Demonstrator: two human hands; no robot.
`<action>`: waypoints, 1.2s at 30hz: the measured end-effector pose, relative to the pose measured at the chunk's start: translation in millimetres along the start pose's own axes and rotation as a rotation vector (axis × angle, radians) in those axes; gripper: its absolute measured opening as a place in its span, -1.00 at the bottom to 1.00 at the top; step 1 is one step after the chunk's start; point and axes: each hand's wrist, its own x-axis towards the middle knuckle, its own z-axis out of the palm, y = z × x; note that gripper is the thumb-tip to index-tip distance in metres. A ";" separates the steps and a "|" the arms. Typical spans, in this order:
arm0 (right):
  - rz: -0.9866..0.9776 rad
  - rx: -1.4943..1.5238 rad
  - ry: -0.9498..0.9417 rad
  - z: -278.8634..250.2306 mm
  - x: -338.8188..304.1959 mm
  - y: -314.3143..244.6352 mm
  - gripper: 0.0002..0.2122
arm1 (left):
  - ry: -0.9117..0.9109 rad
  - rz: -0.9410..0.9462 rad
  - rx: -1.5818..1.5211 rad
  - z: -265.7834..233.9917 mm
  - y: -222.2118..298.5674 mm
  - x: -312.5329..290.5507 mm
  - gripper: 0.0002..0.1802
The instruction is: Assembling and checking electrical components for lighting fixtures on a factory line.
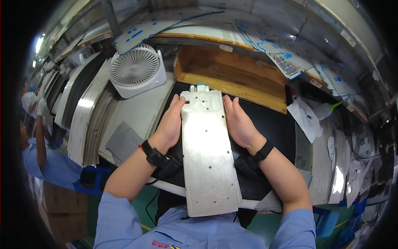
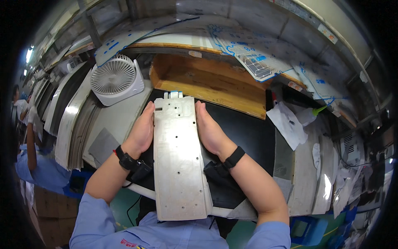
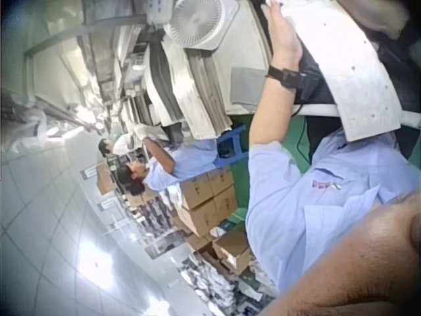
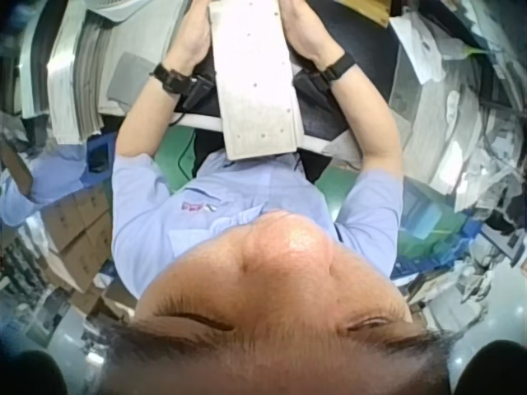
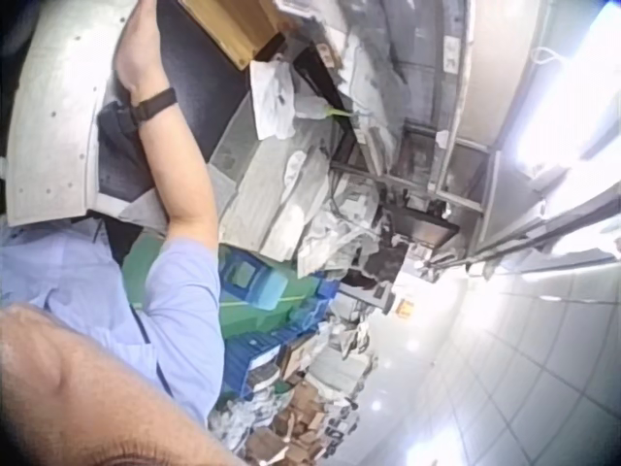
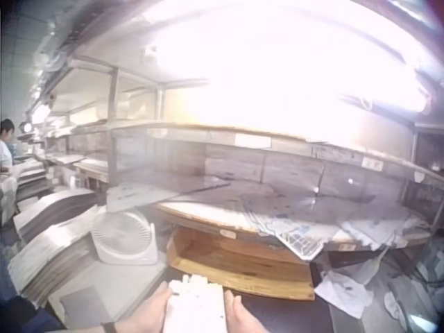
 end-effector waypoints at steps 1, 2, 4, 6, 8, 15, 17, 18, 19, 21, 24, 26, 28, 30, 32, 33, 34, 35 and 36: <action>0.031 -0.110 -0.016 -5.8 -2.3 0.1 -0.29 | 0.004 0.002 -0.003 -2.2 2.6 -4.3 -0.35; 0.061 -0.219 -0.033 -10.6 -4.6 0.3 -0.21 | 0.017 -0.017 0.052 -4.5 5.9 -10.8 -0.34; 0.114 -0.232 -0.006 -19.0 -12.3 1.7 -0.21 | 0.023 -0.048 0.105 2.7 18.2 -33.3 -0.31; 0.170 -0.235 0.029 -22.8 -24.1 1.8 -0.21 | 0.002 -0.202 0.034 14.4 33.7 -77.1 -0.16; 0.254 -0.320 -0.026 -18.7 -37.7 -2.8 -0.21 | -0.050 -0.268 -0.025 4.4 35.4 -117.9 -0.23; 0.398 -0.151 0.017 -9.0 -103.0 -16.8 -0.24 | -0.309 -0.847 0.292 -26.1 28.2 -207.4 -0.43; 0.399 -0.150 0.059 1.1 -124.0 -5.7 -0.25 | -0.392 -0.843 0.315 -16.8 13.2 -217.8 -0.33; 0.393 -0.150 0.101 5.4 -134.6 -1.7 -0.26 | -0.421 -0.833 0.302 -5.7 8.7 -219.0 -0.27; 0.382 -0.214 0.120 14.5 -144.6 2.9 -0.29 | -0.423 -0.832 0.300 1.5 1.3 -221.0 -0.27; 0.275 -0.238 0.147 25.7 -160.7 21.4 -0.30 | -0.387 -0.792 0.033 15.6 -13.1 -225.4 -0.30; 0.170 -0.273 0.176 46.1 -167.7 41.8 -0.29 | -0.408 -0.834 0.042 37.6 -22.5 -223.5 -0.33; 0.116 -0.297 0.177 55.2 -172.0 48.1 -0.28 | -0.412 -0.845 0.051 46.4 -25.0 -228.4 -0.34; 0.081 -0.207 0.179 54.9 -174.6 52.6 -0.27 | -0.350 -0.890 0.058 51.1 -26.7 -228.9 -0.39; 0.074 -0.227 0.224 58.6 -173.2 52.7 -0.29 | -0.375 -0.894 0.056 50.0 -24.9 -226.0 -0.38; 0.069 -0.241 0.281 54.3 -174.6 47.1 -0.30 | -0.405 -0.910 0.056 46.0 -22.1 -221.5 -0.38; 0.088 -0.382 0.319 46.9 -178.0 39.3 -0.33 | -0.454 -0.887 0.082 41.7 -18.4 -218.9 -0.38; 0.111 -0.520 0.358 37.0 -182.7 30.8 -0.36 | -0.502 -0.867 0.108 36.8 -14.9 -215.4 -0.38; 0.087 -0.654 0.369 34.6 -189.7 10.6 -0.41 | -0.557 -0.823 0.246 30.2 -9.4 -215.3 -0.39; 0.066 -0.788 0.371 32.3 -199.7 -14.9 -0.47 | -0.587 -0.761 0.379 18.2 -8.8 -217.8 -0.47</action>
